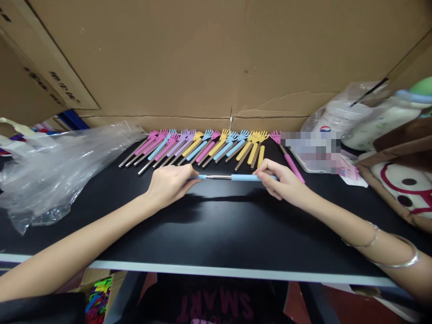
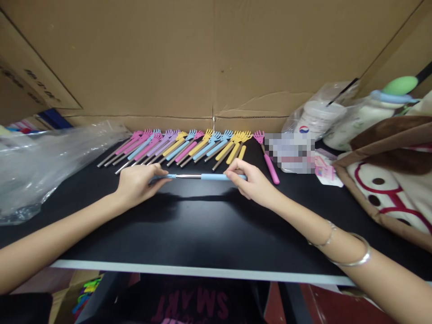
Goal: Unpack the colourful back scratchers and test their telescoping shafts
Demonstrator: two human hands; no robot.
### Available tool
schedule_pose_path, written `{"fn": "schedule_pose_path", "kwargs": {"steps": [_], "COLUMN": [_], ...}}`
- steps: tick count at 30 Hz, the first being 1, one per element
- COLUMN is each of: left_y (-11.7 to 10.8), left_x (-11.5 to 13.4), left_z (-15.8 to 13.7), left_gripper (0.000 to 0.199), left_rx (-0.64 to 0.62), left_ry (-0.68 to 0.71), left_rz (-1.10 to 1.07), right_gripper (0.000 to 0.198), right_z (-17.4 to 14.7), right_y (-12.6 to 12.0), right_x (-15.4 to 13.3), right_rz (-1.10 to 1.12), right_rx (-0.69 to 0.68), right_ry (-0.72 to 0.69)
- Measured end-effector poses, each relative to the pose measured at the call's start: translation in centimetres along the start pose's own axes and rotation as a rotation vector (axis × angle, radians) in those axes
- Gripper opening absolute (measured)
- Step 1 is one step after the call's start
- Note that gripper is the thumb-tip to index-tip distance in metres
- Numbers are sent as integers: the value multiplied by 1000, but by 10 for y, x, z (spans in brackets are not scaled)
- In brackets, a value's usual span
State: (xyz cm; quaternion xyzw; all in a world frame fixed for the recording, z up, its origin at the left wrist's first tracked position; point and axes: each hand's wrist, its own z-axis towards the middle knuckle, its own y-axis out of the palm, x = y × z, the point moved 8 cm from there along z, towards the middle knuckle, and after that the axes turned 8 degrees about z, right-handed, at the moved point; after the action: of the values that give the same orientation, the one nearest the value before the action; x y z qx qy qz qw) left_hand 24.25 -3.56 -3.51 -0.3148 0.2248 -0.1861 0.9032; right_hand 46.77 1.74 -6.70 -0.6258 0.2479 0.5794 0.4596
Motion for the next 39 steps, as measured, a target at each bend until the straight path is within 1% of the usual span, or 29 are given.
{"fn": "schedule_pose_path", "kwargs": {"steps": [4, 7, 10, 14, 16, 19, 25, 29, 31, 35, 37, 39], "left_y": [-5, -3, 6, 20, 26, 31, 40, 43, 43, 43, 44, 45], "left_x": [7, 6, 0, -11, -12, -12, -13, -13, -12, -11, -13, -14], "left_z": [2, 2, 2, 1, 1, 2, 1, 1, 1, 1, 0, 0], "left_gripper": [26, 27, 26, 22, 19, 16, 21, 21, 21, 22, 22, 23], "left_rx": [44, 25, -85, -257, -320, -375, -464, -480, -484, -497, -506, -506], "left_ry": [71, 62, -12, -158, -208, -244, -327, -318, -284, -233, -223, -221], "left_rz": [42, 27, -37, -162, -208, -264, -435, -524, -516, -478, -443, -410], "right_gripper": [38, 39, 39, 36, 34, 29, 25, 22, 20, 16, 17, 18], "right_z": [1, 2, 2, 3, 3, 4, 8, 7, 6, 3, 2, 1], "right_y": [2, 2, 2, -4, -7, -10, -10, -16, -18, -17, -13, -9], "right_x": [6, 7, 5, 4, 1, -3, -6, -18, -21, -18, -16, -16], "right_rz": [15, 7, -31, -151, -230, -331, -457, -490, -592, -958, -1056, -1101], "right_rx": [-20, -21, -20, 20, 44, 48, -37, -37, -50, -102, -127, -143], "right_ry": [64, 80, 53, 23, -17, -100, -215, -339, -371, -408, -435, -458]}}
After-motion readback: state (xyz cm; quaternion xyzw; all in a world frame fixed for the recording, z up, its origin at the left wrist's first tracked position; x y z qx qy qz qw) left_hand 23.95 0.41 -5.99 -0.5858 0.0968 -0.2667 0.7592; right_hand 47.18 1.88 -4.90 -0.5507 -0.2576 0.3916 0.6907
